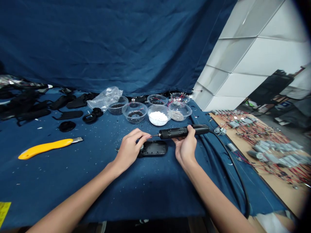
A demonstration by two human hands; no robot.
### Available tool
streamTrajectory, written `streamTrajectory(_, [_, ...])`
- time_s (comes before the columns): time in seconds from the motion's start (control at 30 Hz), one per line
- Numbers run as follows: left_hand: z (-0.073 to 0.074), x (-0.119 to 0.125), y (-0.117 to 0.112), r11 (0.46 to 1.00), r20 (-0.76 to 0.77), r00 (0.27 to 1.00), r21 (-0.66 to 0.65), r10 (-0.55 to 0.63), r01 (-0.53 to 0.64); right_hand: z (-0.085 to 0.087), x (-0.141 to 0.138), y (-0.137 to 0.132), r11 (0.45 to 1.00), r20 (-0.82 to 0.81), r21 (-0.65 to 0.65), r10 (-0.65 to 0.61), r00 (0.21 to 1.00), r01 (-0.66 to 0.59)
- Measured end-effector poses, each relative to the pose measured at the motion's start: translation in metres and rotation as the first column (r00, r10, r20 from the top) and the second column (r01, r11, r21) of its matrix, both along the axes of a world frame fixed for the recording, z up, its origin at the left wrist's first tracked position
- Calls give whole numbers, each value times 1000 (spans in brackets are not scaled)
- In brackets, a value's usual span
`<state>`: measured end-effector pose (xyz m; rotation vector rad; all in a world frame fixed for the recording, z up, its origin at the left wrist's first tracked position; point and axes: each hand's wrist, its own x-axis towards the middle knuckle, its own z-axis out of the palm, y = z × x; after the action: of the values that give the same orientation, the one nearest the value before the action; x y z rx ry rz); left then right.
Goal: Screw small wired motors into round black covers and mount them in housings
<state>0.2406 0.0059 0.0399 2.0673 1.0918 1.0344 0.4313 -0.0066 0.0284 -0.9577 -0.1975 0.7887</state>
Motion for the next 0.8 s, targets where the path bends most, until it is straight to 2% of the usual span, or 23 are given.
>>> streamTrajectory(0.37, [1, 2, -1, 999, -50, 998, -16, 45, -46, -4, -2, 0, 998, 33, 8, 58, 998, -58])
streamTrajectory(0.63, [2, -2, -4, 992, -112, 993, 110, -48, 60, -2, -1, 0, 998, 8, 39, 56, 998, -57])
streamTrajectory(0.8, [1, -3, 0, 996, -47, 999, 83, 25, -21, 0, 1, -1, 998, 25, 41, 55, 998, -56])
